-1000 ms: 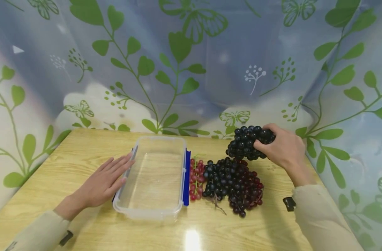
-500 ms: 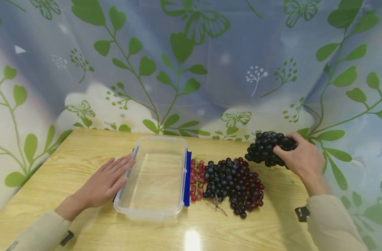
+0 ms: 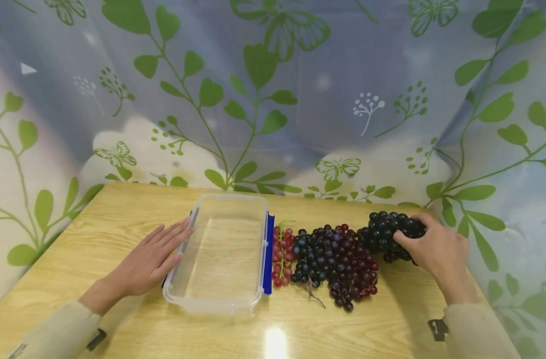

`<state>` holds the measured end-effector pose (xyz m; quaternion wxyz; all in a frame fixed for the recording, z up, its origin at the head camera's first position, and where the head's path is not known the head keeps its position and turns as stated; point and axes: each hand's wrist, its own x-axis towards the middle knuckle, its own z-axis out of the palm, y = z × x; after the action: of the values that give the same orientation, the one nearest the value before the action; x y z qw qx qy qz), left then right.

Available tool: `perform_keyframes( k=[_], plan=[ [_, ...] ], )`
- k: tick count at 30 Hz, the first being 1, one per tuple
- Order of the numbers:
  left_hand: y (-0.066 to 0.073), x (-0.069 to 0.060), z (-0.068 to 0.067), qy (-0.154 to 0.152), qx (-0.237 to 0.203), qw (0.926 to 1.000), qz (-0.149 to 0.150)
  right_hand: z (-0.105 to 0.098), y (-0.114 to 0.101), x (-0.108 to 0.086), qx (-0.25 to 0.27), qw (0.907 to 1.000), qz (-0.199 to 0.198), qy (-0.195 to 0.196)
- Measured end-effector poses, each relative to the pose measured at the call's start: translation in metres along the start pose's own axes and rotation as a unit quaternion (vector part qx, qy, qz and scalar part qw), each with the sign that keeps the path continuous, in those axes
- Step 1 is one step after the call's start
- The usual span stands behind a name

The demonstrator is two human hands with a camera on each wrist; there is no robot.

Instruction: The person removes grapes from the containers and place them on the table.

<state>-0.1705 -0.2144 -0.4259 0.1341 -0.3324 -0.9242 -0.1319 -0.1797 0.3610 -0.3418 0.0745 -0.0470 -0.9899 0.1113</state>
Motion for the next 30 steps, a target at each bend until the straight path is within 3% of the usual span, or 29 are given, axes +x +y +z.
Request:
perform_keyframes(
  k=[4,8,15,22,30],
  plan=[
    [0.000,0.001,0.000,-0.001,0.000,1.0000,-0.003,0.001,0.003,-0.004,-0.016,0.9995,-0.001,-0.029],
    [0.000,0.001,0.001,-0.002,-0.002,1.0000,-0.005,0.001,0.005,-0.010,-0.024,0.9959,0.010,-0.087],
    [0.000,0.000,0.002,-0.005,-0.011,0.9999,-0.007,-0.003,0.010,-0.017,-0.014,0.9782,0.039,-0.203],
    [0.000,0.000,0.001,-0.003,-0.014,0.9999,-0.006,-0.001,0.009,-0.021,-0.021,0.9757,0.022,-0.217],
    [0.002,0.000,0.000,-0.010,-0.012,0.9998,-0.008,0.003,-0.001,-0.030,-0.020,0.9671,0.030,-0.252]
  ],
)
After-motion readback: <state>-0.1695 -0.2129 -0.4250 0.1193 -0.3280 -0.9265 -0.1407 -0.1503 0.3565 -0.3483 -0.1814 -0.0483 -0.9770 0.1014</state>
